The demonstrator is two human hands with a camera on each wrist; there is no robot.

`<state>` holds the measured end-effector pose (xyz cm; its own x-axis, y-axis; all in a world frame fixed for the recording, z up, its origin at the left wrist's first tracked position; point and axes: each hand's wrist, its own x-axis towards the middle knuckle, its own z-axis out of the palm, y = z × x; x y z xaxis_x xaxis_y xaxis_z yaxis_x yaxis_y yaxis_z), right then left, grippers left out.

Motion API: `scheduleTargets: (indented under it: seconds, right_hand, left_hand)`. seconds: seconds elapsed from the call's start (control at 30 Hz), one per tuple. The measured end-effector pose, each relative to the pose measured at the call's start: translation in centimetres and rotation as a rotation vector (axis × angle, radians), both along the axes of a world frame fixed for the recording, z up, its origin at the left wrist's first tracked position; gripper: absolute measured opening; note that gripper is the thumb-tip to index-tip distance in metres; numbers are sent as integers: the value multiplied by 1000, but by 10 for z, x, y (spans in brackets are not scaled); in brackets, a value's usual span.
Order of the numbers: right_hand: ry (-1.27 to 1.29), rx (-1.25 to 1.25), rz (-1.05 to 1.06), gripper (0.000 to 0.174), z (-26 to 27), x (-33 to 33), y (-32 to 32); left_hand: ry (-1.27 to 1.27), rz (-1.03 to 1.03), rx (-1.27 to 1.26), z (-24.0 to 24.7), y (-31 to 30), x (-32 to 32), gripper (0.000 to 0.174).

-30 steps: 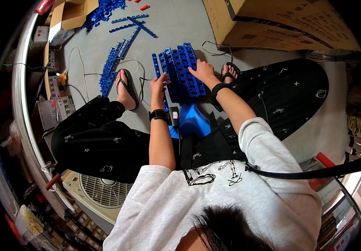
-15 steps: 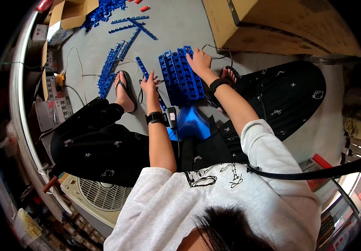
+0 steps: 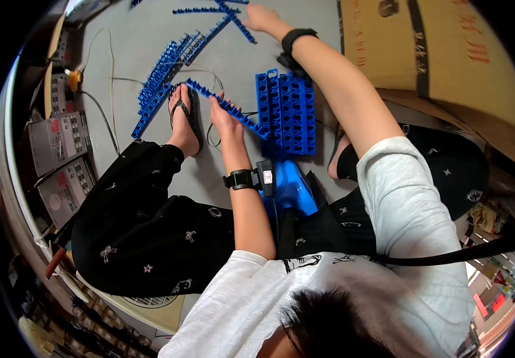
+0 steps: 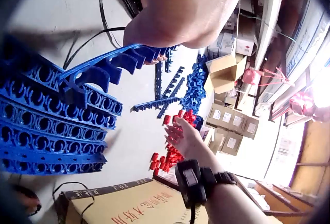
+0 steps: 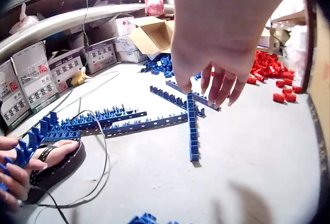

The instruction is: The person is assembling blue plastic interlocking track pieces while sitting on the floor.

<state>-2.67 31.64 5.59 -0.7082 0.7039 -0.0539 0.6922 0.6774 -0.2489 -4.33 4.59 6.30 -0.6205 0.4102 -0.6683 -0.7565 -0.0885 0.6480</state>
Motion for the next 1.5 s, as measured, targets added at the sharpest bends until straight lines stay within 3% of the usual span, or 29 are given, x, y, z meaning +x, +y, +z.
scheduleTargets:
  seconds: [0.07,0.2,0.27,0.33,0.4,0.53,0.7,0.77,0.8,0.87,0.9,0.93,1.0,1.13,1.2,1.23,1.33,1.43,1.47,1.5]
  right_hand:
    - [28,-303,-82,36,1,-22,-3]
    - [286,-333,-210,41,-43,-45,-22]
    - [301,-167,-291,43,-67,-48,-29]
    - [237,-113,-227,43,-67,-48,-34]
    - [106,-280,-294,42,-48,-48,-44]
    - [-67,-352,-146,30,-55,-39,-25]
    - [206,-622,-226,21,-20,-32,3]
    - [382,-709,-201,21,50,-21,-11]
    - [396,-685,-207,21,64,-15,-13]
    - [519,-585,7,29,96,-1,-21]
    - [301,-605,-43,43,106,10,-20]
    - [316,-583,-53,43,116,24,-32]
    - [586,-196,233,46,113,54,-62]
    - [520,-558,137,38,138,110,-133]
    - [449,-557,78,37,137,132,-156]
    - [580,-536,102,36,134,140,-166]
    - [729,-715,-6,33,126,153,-174]
    - [821,-862,76,28,135,159,-179]
    - [825,-857,82,28,144,162,-180]
    - [646,-996,11,27,152,165,-178]
  left_hand:
    - [5,7,-22,12,7,-2,34]
    - [-28,23,12,32,17,-4,24]
    - [-49,25,47,39,20,-4,30]
    - [-65,22,52,43,23,-4,29]
    - [-88,11,46,45,25,-2,28]
    - [-92,3,57,44,23,0,30]
    - [-79,32,151,48,24,4,29]
    - [-56,24,202,53,23,6,29]
    - [-46,15,234,54,23,7,29]
    - [12,-18,262,61,23,10,28]
    - [22,-18,288,65,22,12,30]
    - [33,-16,312,68,23,14,32]
    - [52,-39,361,76,22,19,33]
    - [81,-93,459,95,23,38,30]
    - [94,-118,498,101,25,46,29]
    - [103,-167,484,99,25,48,28]
    - [119,-216,476,109,25,58,27]
    - [180,-245,518,109,21,58,27]
    - [186,-245,524,112,20,57,27]
    - [217,-252,523,113,19,56,27]
